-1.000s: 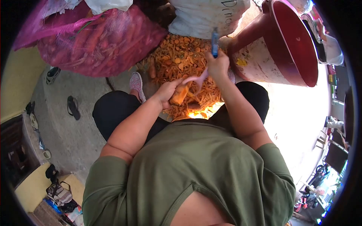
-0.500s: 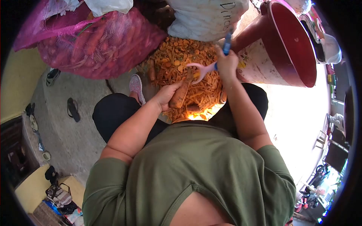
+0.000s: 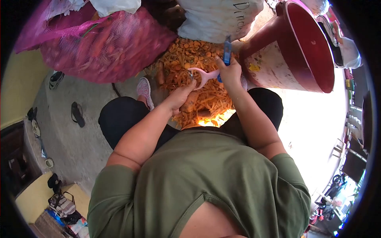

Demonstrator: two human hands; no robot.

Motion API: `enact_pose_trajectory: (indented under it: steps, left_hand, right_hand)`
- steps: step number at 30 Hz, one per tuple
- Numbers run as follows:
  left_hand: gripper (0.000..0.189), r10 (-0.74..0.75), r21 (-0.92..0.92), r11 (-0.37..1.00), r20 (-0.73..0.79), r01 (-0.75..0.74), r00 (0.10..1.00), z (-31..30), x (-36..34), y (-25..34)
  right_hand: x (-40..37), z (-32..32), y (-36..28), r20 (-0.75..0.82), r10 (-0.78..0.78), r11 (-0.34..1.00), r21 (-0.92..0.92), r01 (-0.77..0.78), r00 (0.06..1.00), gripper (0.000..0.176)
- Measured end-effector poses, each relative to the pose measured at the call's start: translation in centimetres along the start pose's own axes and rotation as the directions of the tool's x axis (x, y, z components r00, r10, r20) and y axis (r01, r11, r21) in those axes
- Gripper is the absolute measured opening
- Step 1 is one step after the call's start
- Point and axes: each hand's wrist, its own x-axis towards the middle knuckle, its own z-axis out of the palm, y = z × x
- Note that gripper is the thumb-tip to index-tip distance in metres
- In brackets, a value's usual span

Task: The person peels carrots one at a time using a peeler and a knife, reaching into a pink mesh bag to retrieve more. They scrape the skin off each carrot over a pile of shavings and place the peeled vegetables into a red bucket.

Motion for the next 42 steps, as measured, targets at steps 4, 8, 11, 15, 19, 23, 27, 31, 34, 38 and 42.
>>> enact_pose_trajectory:
  steps: [4,8,11,15,19,23,27,31,34,38,42]
  left_hand:
    - [0.053,0.011,0.219,0.976,-0.039,-0.003,0.999,-1.5,1.8,-1.5]
    - [0.049,-0.018,0.381,0.925,0.007,0.014,1.0,-3.0,3.1,-2.8]
    - [0.049,-0.052,0.373,0.925,-0.048,0.067,0.997,-3.9,4.5,-4.0]
    - [0.043,0.048,0.195,0.979,0.009,-0.049,0.999,-1.7,2.1,-2.1]
    - [0.033,-0.056,-0.117,0.991,0.049,0.062,0.997,-2.0,1.2,-1.1]
    - [0.029,-0.024,-0.126,0.991,0.098,0.036,0.995,-2.4,1.0,-1.0]
    - [0.028,-0.073,-0.119,0.989,0.122,0.087,0.99,-1.8,0.1,0.0]
    - [0.031,-0.047,-0.233,0.97,0.089,0.066,0.995,-1.9,1.0,-0.7]
    - [0.031,-0.038,-0.244,0.969,0.018,0.041,0.999,-0.6,-0.2,0.0]
    - [0.032,-0.078,-0.112,0.99,0.068,0.086,0.995,-1.7,0.2,-0.1]
    - [0.036,-0.087,-0.146,0.984,0.103,0.102,0.991,-2.3,1.2,-0.9]
  right_hand:
    - [-1.0,0.6,0.8,0.184,-0.098,0.988,-0.102,0.118,0.978,0.029]
    - [-1.5,0.9,1.3,0.23,-0.309,0.884,-0.288,0.368,0.923,0.031]
    - [-1.6,0.6,0.5,0.219,-0.313,0.854,-0.36,0.375,0.924,0.033]
    - [0.7,-0.4,-0.4,0.139,-0.05,0.892,-0.438,0.107,0.989,0.036]
    - [0.5,-2.2,-2.4,0.257,0.035,0.871,-0.482,0.097,0.966,0.042]
    - [-3.2,-1.1,-3.2,0.473,-0.101,0.799,-0.486,0.355,0.875,0.041]
    - [1.0,-1.3,-0.4,0.319,-0.071,0.844,-0.485,0.227,0.945,0.038]
    - [2.2,-2.7,-1.1,0.228,-0.006,0.84,-0.527,0.129,0.974,0.032]
    - [-2.8,-1.4,-2.8,0.424,-0.142,0.855,-0.403,0.327,0.894,0.032]
    - [-0.9,-0.6,-0.7,0.374,-0.042,0.85,-0.475,0.23,0.927,0.035]
    - [3.1,-2.5,0.2,0.203,-0.026,0.828,-0.545,0.135,0.979,0.036]
